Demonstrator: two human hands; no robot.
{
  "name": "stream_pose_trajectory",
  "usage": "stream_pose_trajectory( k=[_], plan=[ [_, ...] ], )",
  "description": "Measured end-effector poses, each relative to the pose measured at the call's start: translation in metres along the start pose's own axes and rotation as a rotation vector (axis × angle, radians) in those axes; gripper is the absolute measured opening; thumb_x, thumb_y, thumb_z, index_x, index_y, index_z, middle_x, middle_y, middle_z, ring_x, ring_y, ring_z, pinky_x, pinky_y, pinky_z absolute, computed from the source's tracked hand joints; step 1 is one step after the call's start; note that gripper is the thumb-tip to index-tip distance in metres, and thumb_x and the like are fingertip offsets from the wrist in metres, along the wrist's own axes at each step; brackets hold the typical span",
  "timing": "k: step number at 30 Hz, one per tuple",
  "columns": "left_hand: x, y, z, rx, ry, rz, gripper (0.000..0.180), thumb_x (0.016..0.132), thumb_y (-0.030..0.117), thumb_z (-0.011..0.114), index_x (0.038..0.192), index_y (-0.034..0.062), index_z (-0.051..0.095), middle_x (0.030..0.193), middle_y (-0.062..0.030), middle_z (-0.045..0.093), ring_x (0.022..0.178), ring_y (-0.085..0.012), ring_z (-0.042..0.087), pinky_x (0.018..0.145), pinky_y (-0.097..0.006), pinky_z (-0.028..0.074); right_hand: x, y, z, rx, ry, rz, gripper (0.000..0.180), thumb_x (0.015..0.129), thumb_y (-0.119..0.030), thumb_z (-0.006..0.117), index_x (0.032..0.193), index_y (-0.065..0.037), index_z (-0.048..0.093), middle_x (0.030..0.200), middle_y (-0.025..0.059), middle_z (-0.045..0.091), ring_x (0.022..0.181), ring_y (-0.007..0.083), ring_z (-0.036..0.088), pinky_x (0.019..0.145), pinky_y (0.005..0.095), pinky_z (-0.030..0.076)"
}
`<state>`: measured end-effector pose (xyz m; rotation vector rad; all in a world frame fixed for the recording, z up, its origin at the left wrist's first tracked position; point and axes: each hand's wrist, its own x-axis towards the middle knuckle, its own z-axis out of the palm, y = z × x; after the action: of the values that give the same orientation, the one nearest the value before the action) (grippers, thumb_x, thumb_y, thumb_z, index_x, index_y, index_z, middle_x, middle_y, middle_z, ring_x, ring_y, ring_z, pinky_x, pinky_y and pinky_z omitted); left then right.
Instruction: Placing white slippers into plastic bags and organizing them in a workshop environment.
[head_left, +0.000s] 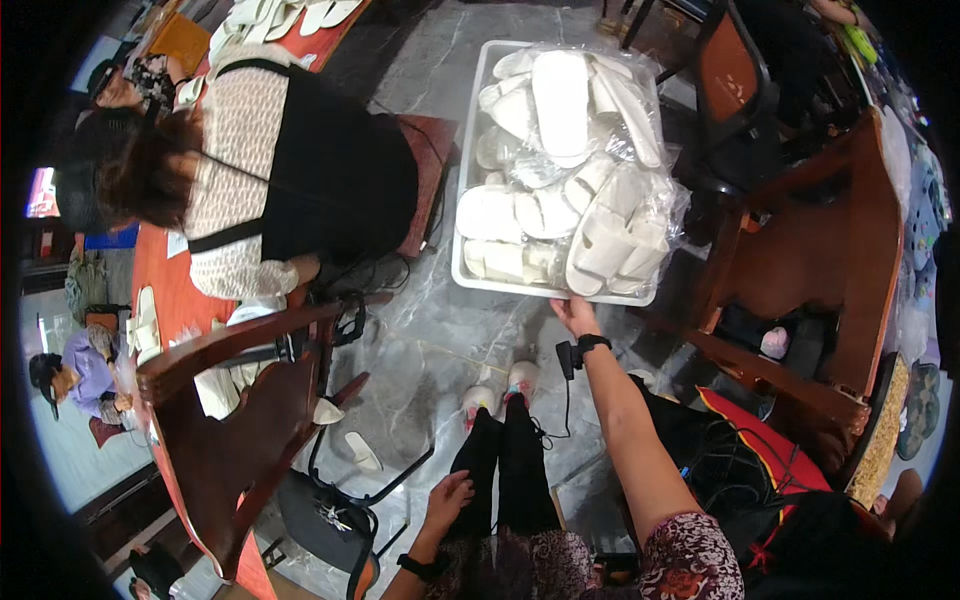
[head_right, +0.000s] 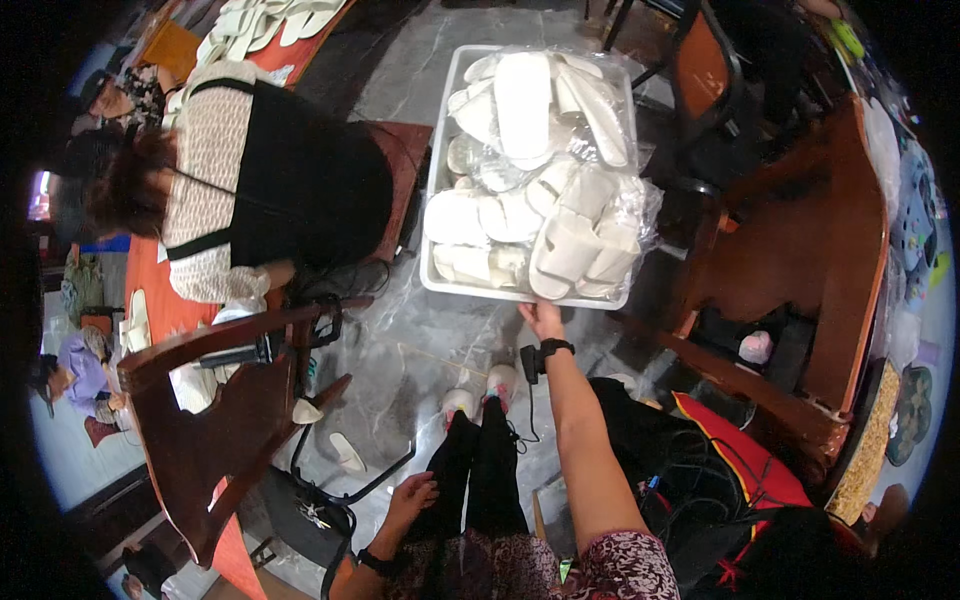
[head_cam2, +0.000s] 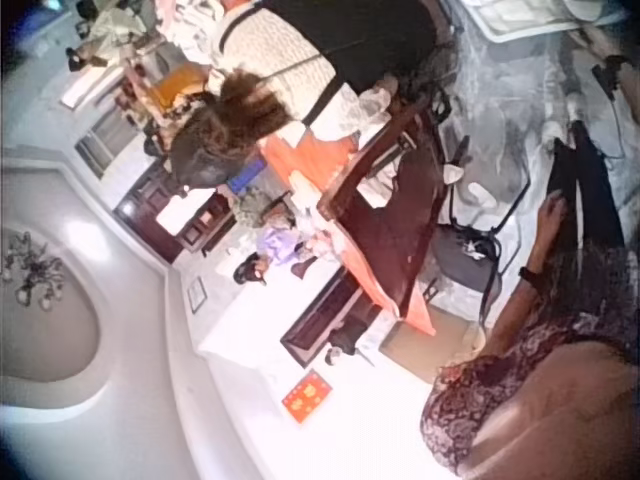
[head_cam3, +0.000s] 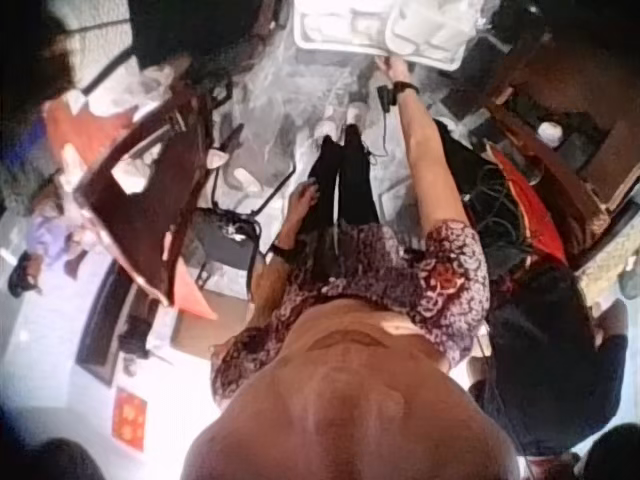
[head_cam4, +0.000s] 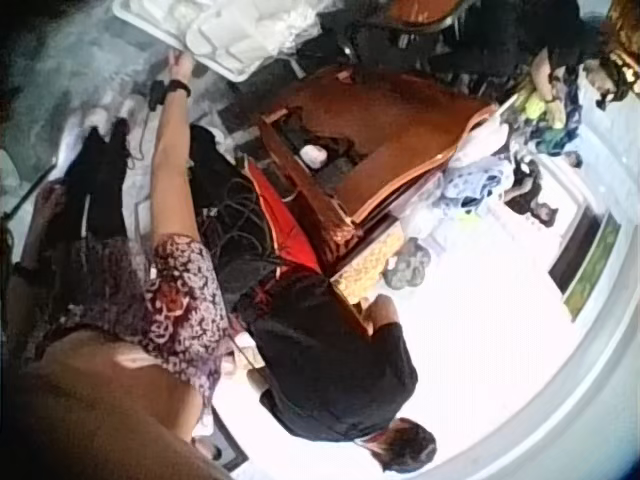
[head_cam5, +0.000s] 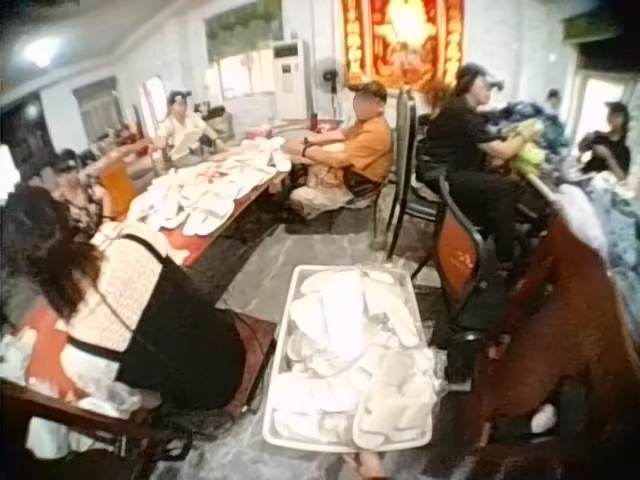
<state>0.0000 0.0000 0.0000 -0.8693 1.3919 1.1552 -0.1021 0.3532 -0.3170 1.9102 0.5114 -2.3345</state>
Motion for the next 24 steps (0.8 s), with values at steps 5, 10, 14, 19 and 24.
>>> stream_pose_trajectory(
  k=[5, 10, 14, 19, 24],
  plan=[
    [0.013, -0.039, -0.039, 0.033, 0.032, 0.107, 0.03, 0.085, 0.015, 0.051, 0.114, 0.005, 0.049, 0.094, -0.0053, 0.058, 0.078, -0.0116, 0.056, 0.068, -0.023, 0.045, 0.012, 0.008, 0.002, -0.006, 0.121, -0.055, 0.009, 0.085, -0.011, 0.049, 0.093, -0.008, 0.051, 0.079, 0.0055, 0.055, 0.066, 0.0171, 0.054, 0.056, 0.0299, 0.051],
    [-0.006, -0.06, -0.067, 0.008, 0.046, 0.129, 0.03, 0.086, 0.016, 0.05, 0.113, 0.004, 0.049, 0.093, -0.0054, 0.058, 0.076, -0.0111, 0.056, 0.065, -0.023, 0.046, -0.004, 0.035, -0.022, 0.01, 0.169, 0.036, 0.006, 0.084, -0.008, 0.049, 0.088, -0.007, 0.052, 0.08, 0.0069, 0.055, 0.068, 0.0179, 0.054, 0.058, 0.031, 0.052],
    [-0.016, -0.075, -0.075, 0.088, 0.06, 0.187, 0.029, 0.086, 0.014, 0.05, 0.113, 0.0033, 0.049, 0.093, -0.0065, 0.058, 0.076, -0.0112, 0.056, 0.065, -0.022, 0.046, -0.023, 0.074, -0.054, 0.01, 0.108, 0.029, 0.008, 0.084, -0.012, 0.052, 0.091, -0.008, 0.052, 0.082, 0.0061, 0.055, 0.07, 0.019, 0.054, 0.06, 0.0321, 0.052],
    [-0.027, -0.115, -0.086, 0.028, 0.05, 0.203, 0.029, 0.086, 0.014, 0.051, 0.113, 0.0036, 0.049, 0.093, -0.0072, 0.059, 0.076, -0.0106, 0.056, 0.063, -0.021, 0.046, -0.052, 0.127, -0.076, 0.107, 0.056, 0.041, 0.014, 0.084, -0.019, 0.053, 0.091, -0.007, 0.05, 0.078, 0.0073, 0.052, 0.066, 0.0189, 0.051, 0.057, 0.031, 0.052],
    [-0.054, -0.152, -0.088, 0.0, 0.075, 0.209, 0.029, 0.086, 0.013, 0.05, 0.113, 0.0045, 0.049, 0.094, -0.0069, 0.059, 0.077, -0.0108, 0.056, 0.064, -0.022, 0.046, -0.081, 0.182, -0.08, 0.151, 0.044, 0.022, 0.017, 0.084, -0.02, 0.054, 0.091, -0.005, 0.05, 0.076, 0.0079, 0.051, 0.065, 0.0193, 0.051, 0.059, 0.0315, 0.053]
  ],
)
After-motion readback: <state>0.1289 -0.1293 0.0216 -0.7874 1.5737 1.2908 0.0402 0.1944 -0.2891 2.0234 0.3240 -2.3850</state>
